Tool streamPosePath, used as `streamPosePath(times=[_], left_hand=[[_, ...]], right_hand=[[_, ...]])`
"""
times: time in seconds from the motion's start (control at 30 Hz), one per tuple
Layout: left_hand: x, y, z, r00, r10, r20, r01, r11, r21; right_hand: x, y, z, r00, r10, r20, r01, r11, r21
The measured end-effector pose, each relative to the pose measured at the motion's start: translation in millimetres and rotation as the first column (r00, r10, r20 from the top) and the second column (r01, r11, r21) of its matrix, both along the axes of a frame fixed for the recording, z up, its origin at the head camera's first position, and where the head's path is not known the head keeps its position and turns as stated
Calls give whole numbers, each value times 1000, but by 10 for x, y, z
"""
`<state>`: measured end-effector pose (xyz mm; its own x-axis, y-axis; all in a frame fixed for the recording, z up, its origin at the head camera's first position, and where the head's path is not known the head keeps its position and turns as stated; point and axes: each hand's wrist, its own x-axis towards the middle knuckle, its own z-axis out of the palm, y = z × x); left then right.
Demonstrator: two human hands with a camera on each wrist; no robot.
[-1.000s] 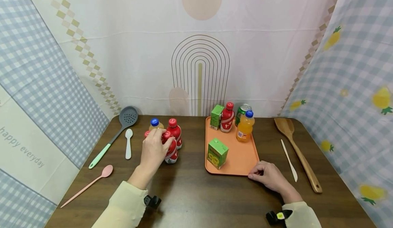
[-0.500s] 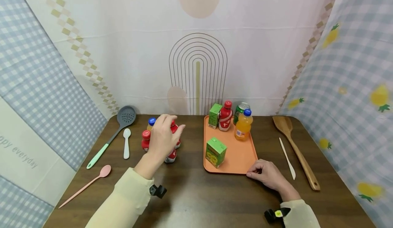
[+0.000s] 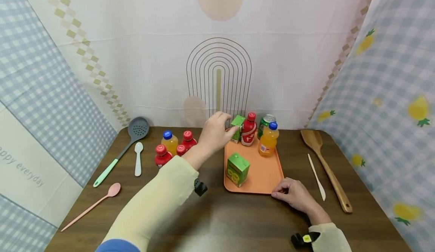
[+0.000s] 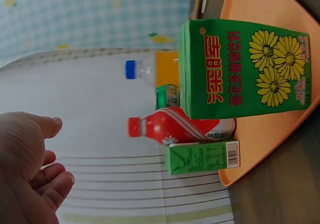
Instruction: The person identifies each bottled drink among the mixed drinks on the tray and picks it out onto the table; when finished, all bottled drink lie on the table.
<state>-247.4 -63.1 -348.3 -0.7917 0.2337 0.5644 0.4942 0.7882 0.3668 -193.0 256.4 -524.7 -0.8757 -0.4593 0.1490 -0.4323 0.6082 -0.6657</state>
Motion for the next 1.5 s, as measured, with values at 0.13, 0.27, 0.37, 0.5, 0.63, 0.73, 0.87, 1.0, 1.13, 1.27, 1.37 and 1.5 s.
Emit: streamPosePath(times=[0.13,0.27,0.37,0.5,0.63,0.73,0.87,1.0,1.13,1.27,1.37,1.5], left_hand=[[-200,178,3,992,-33,120,39,998,-47],[-388,315,-20,974,-54,219,69,996,-58],[-525,393,-51,957,-75,280,88,996,-33],[-689,475,-98,936,-108,334,119,993,-12],[-825,502,-142,926,-102,363,133,989,-59],[-905,511,-165,921,-101,377,145,985,-91],[-972,525,-218,907,-126,401,175,981,-87],[-1019,543,-297,888,-148,436,215,971,-109],[-1034,549,-349,880,-145,452,234,961,-146],[-1041,550,-366,894,-135,428,231,956,-180],[-1038,549,-354,904,-124,410,222,954,-202],[-1019,554,-316,906,-105,410,213,950,-228]], right_hand=[[-11,-8,-12,1000,4,-5,-5,1000,-18],[-19,-16,-33,1000,16,1,-16,1000,-27],[-15,-8,-41,1000,10,12,-10,1000,-15],[-1,7,-19,1000,-6,21,6,1000,-4],[2,-7,-13,1000,0,24,1,1000,-14],[-3,-18,-20,1000,2,20,-1,1000,-23],[-1,-22,-41,1000,2,6,-2,1000,-19],[7,-13,-57,1000,-3,-12,3,1000,-11],[22,-19,-52,1000,-10,-9,10,1000,-13],[28,-31,-42,1000,-11,-1,11,1000,-13],[26,-35,-38,1000,-12,4,12,1000,-11],[17,-32,-32,1000,-17,9,17,1000,1]])
